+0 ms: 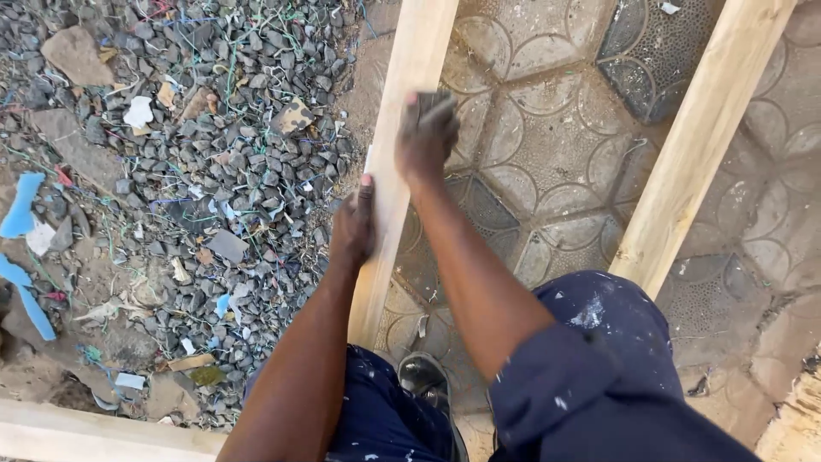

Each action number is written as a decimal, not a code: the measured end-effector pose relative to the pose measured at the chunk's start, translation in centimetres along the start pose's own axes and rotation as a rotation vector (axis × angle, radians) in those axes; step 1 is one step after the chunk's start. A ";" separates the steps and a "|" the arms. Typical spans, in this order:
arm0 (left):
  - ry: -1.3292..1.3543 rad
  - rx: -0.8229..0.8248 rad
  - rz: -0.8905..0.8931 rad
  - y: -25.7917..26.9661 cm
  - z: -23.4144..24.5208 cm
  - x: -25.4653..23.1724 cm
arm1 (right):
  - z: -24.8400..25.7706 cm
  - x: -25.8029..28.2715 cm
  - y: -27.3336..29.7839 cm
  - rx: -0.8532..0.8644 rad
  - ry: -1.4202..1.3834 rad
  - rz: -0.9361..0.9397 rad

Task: Sanding the surface of a wooden frame manually using sandpaper to prepare it for finishing.

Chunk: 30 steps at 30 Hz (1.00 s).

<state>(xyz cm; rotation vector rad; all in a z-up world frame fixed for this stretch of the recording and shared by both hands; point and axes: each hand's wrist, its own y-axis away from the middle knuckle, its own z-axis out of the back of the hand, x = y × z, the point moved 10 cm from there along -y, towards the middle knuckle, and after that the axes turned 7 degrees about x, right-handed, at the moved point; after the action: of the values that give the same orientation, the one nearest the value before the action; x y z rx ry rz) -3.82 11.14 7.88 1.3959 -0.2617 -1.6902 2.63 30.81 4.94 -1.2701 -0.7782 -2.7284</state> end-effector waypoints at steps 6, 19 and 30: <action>-0.030 -0.048 0.007 0.7 1.2 -1.6 | -0.6 -0.7 17.5 0.339 -0.835 -0.335; -0.092 -0.180 -0.025 1.7 2.1 -2.4 | -4.6 -3.9 19.3 0.770 -1.385 -0.759; -0.109 -0.197 -0.022 2.1 2.0 -2.6 | 2.4 2.8 3.7 0.635 -0.501 -0.106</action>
<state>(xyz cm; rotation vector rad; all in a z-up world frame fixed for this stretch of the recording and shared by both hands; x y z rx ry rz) -4.62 11.12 11.63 1.1679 -0.1371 -1.7619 3.37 29.15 9.82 -1.7542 -1.6156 -1.9353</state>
